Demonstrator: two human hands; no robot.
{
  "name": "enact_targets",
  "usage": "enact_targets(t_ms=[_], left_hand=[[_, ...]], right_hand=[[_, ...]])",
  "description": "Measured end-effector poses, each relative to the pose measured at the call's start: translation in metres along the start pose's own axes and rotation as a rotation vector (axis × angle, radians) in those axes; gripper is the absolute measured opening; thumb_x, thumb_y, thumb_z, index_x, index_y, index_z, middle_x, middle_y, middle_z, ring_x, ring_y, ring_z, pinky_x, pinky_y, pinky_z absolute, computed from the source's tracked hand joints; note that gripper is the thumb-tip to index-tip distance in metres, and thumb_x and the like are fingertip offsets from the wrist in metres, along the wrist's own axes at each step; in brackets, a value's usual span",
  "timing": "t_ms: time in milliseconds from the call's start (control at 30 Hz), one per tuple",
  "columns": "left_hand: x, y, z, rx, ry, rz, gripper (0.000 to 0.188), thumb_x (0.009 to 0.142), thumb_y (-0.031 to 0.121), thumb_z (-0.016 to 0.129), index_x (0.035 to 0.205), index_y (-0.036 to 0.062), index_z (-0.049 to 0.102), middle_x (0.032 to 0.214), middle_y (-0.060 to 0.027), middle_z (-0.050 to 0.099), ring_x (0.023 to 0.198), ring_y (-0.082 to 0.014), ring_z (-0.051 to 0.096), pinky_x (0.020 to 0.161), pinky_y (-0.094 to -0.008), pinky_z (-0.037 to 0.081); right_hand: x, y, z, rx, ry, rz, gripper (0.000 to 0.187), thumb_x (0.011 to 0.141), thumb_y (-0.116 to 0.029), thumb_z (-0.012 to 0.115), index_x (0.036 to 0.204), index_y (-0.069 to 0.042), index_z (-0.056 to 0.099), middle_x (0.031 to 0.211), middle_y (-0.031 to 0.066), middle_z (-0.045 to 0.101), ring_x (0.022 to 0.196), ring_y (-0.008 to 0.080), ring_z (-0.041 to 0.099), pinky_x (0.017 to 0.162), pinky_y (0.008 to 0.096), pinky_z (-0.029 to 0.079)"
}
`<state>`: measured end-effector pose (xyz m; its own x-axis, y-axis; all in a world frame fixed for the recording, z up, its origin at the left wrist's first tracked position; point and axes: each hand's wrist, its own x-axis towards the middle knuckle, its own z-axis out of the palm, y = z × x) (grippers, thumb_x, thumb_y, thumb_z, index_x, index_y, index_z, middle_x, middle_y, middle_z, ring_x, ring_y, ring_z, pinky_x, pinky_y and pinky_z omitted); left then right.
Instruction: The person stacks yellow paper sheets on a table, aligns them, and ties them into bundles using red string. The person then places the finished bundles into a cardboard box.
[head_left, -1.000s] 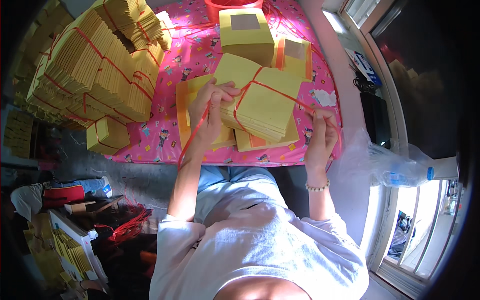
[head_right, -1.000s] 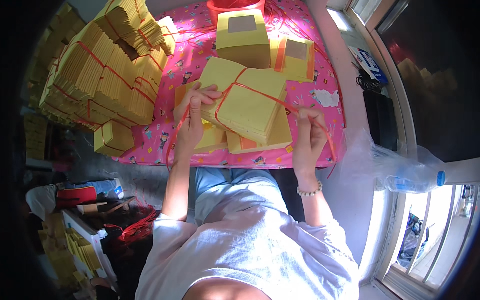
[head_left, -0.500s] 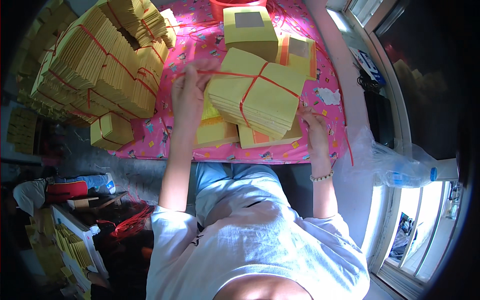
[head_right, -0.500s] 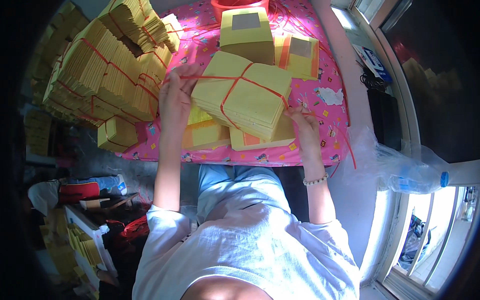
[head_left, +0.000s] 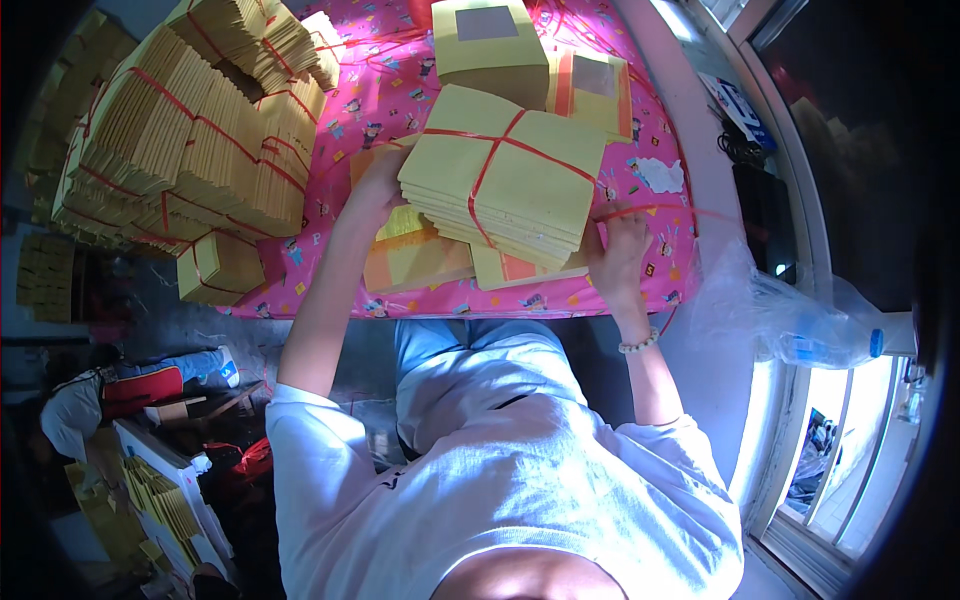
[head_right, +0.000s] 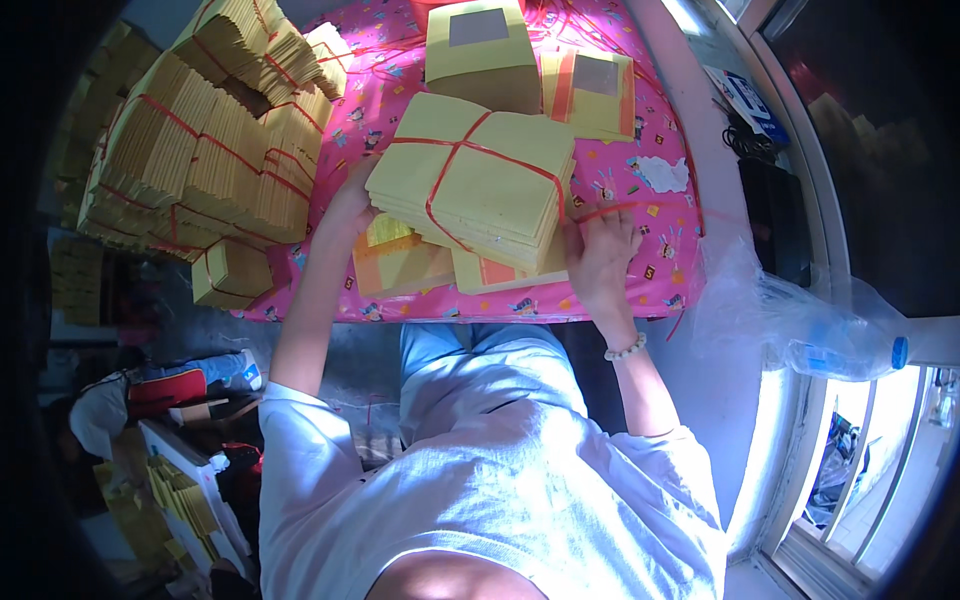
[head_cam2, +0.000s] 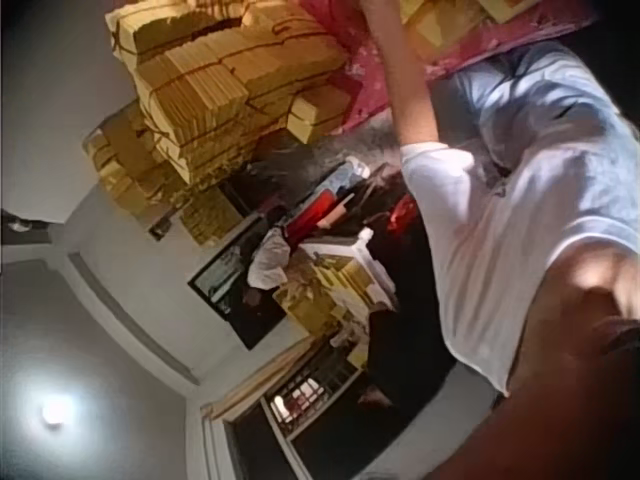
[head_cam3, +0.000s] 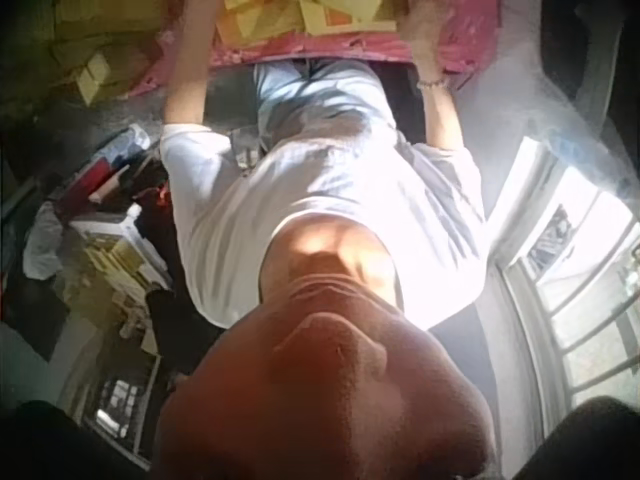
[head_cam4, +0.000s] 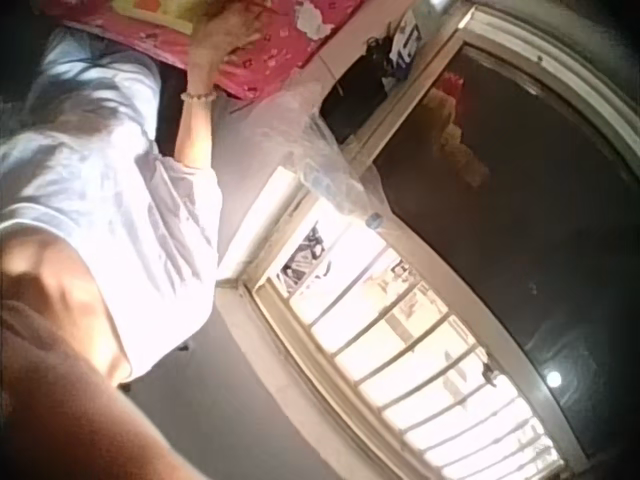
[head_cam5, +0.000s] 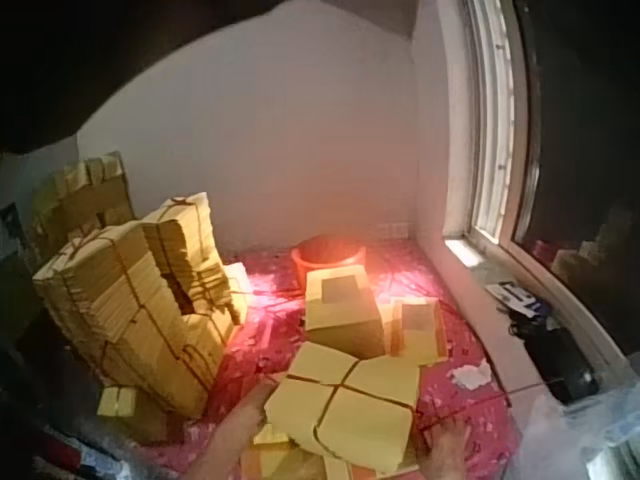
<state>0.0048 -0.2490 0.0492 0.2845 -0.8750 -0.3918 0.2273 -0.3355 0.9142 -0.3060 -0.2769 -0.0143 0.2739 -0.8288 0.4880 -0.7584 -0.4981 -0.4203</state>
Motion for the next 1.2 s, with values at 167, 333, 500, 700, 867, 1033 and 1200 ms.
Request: enact_targets(t_ms=[167, 333, 500, 700, 867, 1033, 1200], left_hand=[[0.013, -0.018, -0.002, -0.037, 0.051, 0.001, 0.03, 0.095, 0.025, 0.048, 0.113, 0.0029, 0.058, 0.085, 0.0005, 0.062, 0.065, -0.0077, 0.058, 0.051, -0.023, 0.044], [0.029, -0.03, -0.017, -0.097, -0.034, 0.02, 0.031, 0.096, 0.024, 0.048, 0.114, 0.0015, 0.057, 0.089, -0.0019, 0.063, 0.071, -0.0088, 0.061, 0.054, -0.0244, 0.047], [0.012, -0.025, -0.014, -0.162, -0.057, 0.066, 0.032, 0.096, 0.024, 0.05, 0.117, 0.0017, 0.058, 0.102, -0.0065, 0.066, 0.083, -0.012, 0.066, 0.067, -0.0266, 0.054], [-0.032, -0.002, -0.002, -0.357, 0.097, 0.107, 0.034, 0.098, 0.026, 0.049, 0.122, 0.0035, 0.057, 0.112, -0.0082, 0.065, 0.096, -0.0149, 0.065, 0.081, -0.0289, 0.053], [-0.025, 0.015, 0.019, -0.529, -0.061, 0.335, 0.04, 0.101, 0.033, 0.042, 0.129, 0.0055, 0.05, 0.117, -0.0061, 0.063, 0.111, -0.0178, 0.057, 0.096, -0.0328, 0.045], [0.023, -0.018, 0.012, -0.66, -0.081, 0.573, 0.034, 0.102, 0.034, 0.042, 0.116, 0.0048, 0.053, 0.091, -0.0029, 0.063, 0.097, -0.0158, 0.058, 0.081, -0.028, 0.043], [0.024, -0.056, 0.0, -0.861, -0.322, 0.602, 0.033, 0.103, 0.033, 0.04, 0.108, 0.0045, 0.057, 0.077, -0.0045, 0.06, 0.09, -0.0188, 0.06, 0.081, -0.0307, 0.043]], right_hand=[[0.007, -0.018, -0.014, -0.053, -0.043, 0.013, 0.012, 0.079, -0.01, 0.068, 0.092, -0.008, 0.067, 0.102, 0.0103, 0.061, 0.101, 0.031, 0.054, 0.081, 0.0445, 0.037], [0.003, -0.011, -0.005, 0.181, 0.05, 0.075, 0.008, 0.081, -0.009, 0.068, 0.088, -0.006, 0.07, 0.089, 0.0093, 0.066, 0.089, 0.0281, 0.059, 0.078, 0.0398, 0.039], [0.006, -0.026, -0.01, 0.433, 0.114, 0.218, 0.007, 0.084, -0.008, 0.068, 0.09, -0.004, 0.071, 0.087, 0.0099, 0.069, 0.081, 0.0249, 0.065, 0.075, 0.0354, 0.046], [0.045, -0.041, -0.024, 0.917, 0.255, 0.267, 0.011, 0.089, -0.007, 0.066, 0.097, -0.001, 0.071, 0.089, 0.0041, 0.07, 0.081, 0.0094, 0.062, 0.075, 0.0242, 0.048], [0.087, -0.058, -0.035, 1.098, 0.34, 0.049, 0.015, 0.091, -0.005, 0.063, 0.103, 0.002, 0.069, 0.093, 0.005, 0.07, 0.084, 0.008, 0.062, 0.078, 0.0221, 0.049], [0.12, -0.038, -0.02, 1.037, 0.306, 0.062, 0.016, 0.092, -0.005, 0.062, 0.105, 0.003, 0.068, 0.099, 0.0062, 0.07, 0.088, 0.0095, 0.063, 0.082, 0.0231, 0.051], [0.095, -0.023, -0.012, 1.131, 0.231, 0.09, 0.017, 0.092, -0.007, 0.062, 0.105, 0.002, 0.069, 0.099, 0.0078, 0.07, 0.091, 0.0127, 0.064, 0.082, 0.0256, 0.052]])
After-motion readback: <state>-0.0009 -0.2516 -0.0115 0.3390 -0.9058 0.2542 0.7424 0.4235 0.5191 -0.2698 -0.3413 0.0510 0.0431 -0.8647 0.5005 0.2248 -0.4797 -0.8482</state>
